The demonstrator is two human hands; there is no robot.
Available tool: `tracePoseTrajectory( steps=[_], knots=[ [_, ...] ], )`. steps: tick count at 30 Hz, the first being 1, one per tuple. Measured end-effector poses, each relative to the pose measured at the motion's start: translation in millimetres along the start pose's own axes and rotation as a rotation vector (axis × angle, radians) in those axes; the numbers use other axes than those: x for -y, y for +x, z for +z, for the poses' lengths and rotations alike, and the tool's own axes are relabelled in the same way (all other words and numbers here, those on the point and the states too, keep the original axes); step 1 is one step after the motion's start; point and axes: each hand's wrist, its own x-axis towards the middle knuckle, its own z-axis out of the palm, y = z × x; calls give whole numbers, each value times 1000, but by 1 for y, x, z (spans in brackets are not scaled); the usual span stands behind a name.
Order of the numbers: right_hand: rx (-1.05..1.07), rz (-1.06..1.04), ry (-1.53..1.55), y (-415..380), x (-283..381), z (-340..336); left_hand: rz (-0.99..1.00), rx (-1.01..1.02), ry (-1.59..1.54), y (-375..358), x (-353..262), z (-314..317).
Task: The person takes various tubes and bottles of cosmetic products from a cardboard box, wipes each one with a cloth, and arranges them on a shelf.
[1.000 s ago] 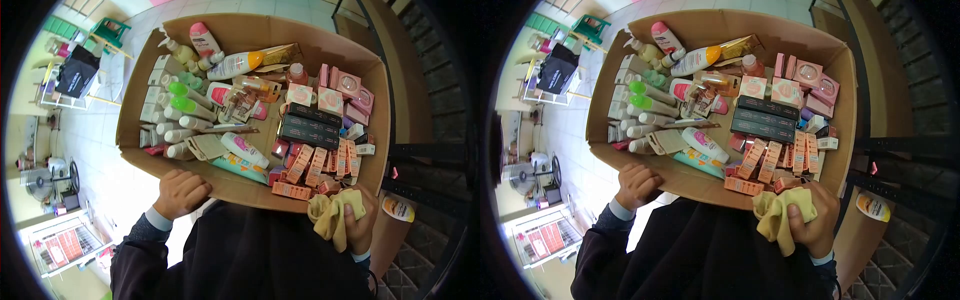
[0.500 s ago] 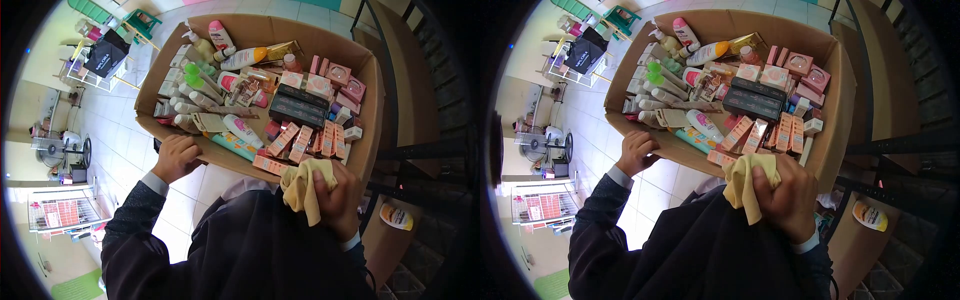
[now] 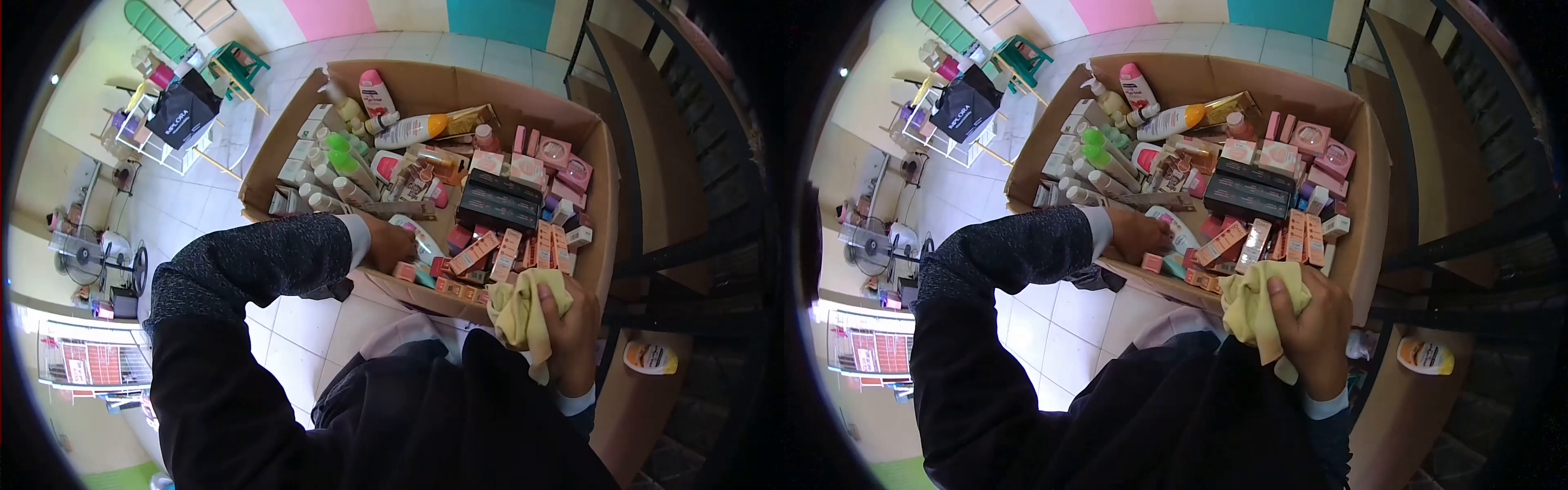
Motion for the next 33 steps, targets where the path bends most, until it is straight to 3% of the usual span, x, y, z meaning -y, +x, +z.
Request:
tracePoseTrajectory(
  steps=[3,5,9,12,14,17,18,22,24,25,27,29,30,31,33],
  knots=[
    [-71,3,7,-2,1,5,-8,-164,78,6,15,23],
    [-136,9,-26,-6,2,7,-83,137,-75,14,18,20],
    [-218,59,154,-14,-9,14,-41,52,-171,9,19,9],
    [-344,-26,518,-31,-31,15,-81,129,-42,10,27,6],
    [-553,-90,720,-52,-51,14,-94,-87,-11,2,40,14],
    [-681,-209,1178,-93,-33,2,-101,-246,-76,-35,35,-7],
    [-686,-226,1214,-106,-27,4,-267,-284,22,-55,14,-19],
    [-710,-252,1250,-159,-3,33,-122,-524,-38,-103,14,-23],
    [-696,-284,1304,-179,21,53,-32,-848,-277,-124,17,-25],
    [-1000,-179,1199,-176,42,63,-53,-876,-826,-143,-5,-25],
    [-1062,-275,936,-188,64,70,358,-875,-1043,-159,-25,-24],
    [-1096,-367,762,-194,94,71,516,-771,-1158,-159,-59,-10],
    [-1106,-387,564,-195,116,73,643,-671,-1288,-157,-82,1],
    [-1108,-393,368,-194,135,77,670,-756,-1258,-157,-119,22],
    [-1226,-482,-107,-174,127,78,749,-652,-1435,-137,-160,60]
  ],
)
